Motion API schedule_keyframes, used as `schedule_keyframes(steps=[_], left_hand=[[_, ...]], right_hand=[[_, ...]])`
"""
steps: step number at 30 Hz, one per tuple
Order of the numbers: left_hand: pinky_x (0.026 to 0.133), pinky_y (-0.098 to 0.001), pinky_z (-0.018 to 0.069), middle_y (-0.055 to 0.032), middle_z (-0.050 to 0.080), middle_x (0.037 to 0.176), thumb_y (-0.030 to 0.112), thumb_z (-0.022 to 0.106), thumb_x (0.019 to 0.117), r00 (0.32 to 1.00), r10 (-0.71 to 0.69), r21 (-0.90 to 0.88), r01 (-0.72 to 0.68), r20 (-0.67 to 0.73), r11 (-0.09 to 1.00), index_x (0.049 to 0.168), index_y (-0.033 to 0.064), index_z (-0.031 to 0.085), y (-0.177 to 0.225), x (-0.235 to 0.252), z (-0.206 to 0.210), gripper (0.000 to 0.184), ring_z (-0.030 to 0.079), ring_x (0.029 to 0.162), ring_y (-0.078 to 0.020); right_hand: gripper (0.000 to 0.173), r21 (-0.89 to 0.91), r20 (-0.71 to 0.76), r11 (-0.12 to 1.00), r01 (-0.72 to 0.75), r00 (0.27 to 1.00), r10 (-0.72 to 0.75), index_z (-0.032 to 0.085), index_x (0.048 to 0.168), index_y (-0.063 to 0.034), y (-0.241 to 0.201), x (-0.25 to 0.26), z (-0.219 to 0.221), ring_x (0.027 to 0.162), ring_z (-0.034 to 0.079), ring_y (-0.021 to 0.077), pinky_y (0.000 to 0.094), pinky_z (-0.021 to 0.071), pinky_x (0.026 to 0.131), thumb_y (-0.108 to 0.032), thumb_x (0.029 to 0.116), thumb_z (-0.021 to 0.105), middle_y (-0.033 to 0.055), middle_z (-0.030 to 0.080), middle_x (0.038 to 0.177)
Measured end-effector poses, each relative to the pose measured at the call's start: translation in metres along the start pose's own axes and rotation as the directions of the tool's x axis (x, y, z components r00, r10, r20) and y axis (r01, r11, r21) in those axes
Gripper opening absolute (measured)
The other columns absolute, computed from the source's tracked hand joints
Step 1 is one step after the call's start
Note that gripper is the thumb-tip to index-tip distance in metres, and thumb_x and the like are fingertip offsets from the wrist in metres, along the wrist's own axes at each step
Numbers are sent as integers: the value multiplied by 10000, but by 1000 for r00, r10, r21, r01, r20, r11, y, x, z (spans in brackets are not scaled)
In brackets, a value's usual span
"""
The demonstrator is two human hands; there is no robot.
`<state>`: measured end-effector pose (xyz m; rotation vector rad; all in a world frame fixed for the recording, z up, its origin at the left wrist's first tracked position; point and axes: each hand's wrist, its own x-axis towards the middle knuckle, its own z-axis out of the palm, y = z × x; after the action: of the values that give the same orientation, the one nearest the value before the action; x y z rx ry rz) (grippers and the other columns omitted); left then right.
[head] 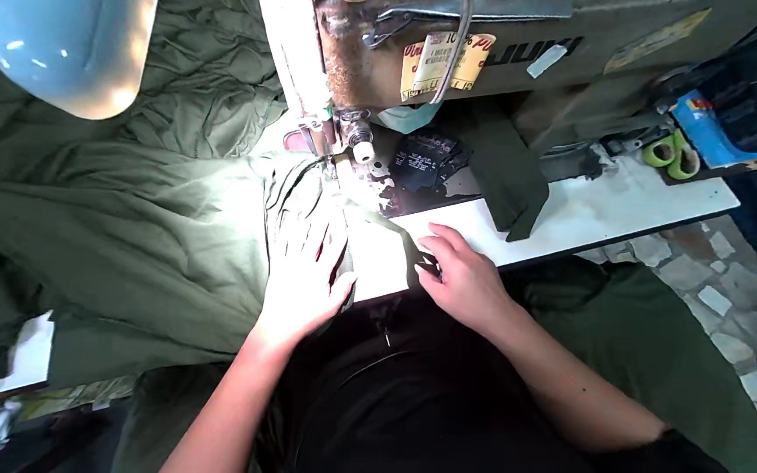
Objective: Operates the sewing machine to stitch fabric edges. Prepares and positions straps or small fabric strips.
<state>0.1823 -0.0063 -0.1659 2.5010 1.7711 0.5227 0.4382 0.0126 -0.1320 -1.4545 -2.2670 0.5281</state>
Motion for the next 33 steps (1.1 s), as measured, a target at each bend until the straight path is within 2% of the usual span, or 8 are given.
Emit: schedule_keyframes(steps=[2,5,9,12,15,19,27,33], left_hand=[[1167,-707,202,-188,412,1605,551,371,979,1000,3,12,-2,-16,1000,1466,143,580,2,2,2,669,352,1488,-444],[1159,-717,191,-182,415,1604,565,386,973,1000,-10,-41,11,22,999,1456,166,594,2,5,-1,660,337,1491,-451],[1081,-630,402,-246,601,1387,338,484,1010,997,-41,-153,30,-71,988,1283,8,687,-10,23,-16,473,552,1310,-439],[1130,-611,376,-270,527,1481,159,513,1002,998,-19,-156,11,-53,988,1393,-57,576,-19,46,-24,451,509,1373,-457],[1145,-599,374,-277,494,1509,119,510,982,996,91,-112,-91,-5,990,1437,-60,530,-31,62,-19,490,479,1400,-466],[1079,-629,420,-290,581,1398,121,499,985,984,175,-84,-177,-30,981,1386,-34,585,-36,69,-11,438,531,1328,-494],[1057,-624,438,-247,627,1369,126,482,1030,982,188,-53,-187,8,981,1336,-17,640,-34,68,-14,373,563,1302,-478],[985,-603,491,-248,688,1243,126,503,1020,962,264,-22,-266,-73,964,1232,-14,698,-31,64,-16,319,626,1206,-469]], right_hand=[[254,-44,129,996,-73,989,78,687,1131,41,-4,1,-1,833,728,359,523,588,715,-112,927,689,244,572,1422],[104,27,55,998,58,997,-59,692,939,44,-8,-4,7,771,726,328,485,595,665,-40,878,702,240,666,1238],[122,262,-113,928,267,963,-245,697,976,-5,-27,-10,6,704,697,213,367,581,620,-50,871,655,122,712,862],[170,459,-100,802,381,920,-380,698,1062,1,-47,-12,5,765,707,169,311,587,684,-45,909,640,114,740,896],[134,571,-144,689,445,881,-450,696,1021,21,-62,-12,8,763,678,155,262,559,688,-30,916,631,131,714,879],[127,667,-93,632,394,886,-453,689,1025,34,-69,-15,6,765,663,144,246,542,694,-18,935,617,138,710,885],[96,730,-144,531,431,856,-497,678,980,43,-70,-18,6,721,645,128,218,521,656,12,922,608,139,704,841],[82,749,-166,493,443,845,-508,672,967,45,-71,-18,6,697,633,112,198,508,646,14,930,605,133,695,804]])
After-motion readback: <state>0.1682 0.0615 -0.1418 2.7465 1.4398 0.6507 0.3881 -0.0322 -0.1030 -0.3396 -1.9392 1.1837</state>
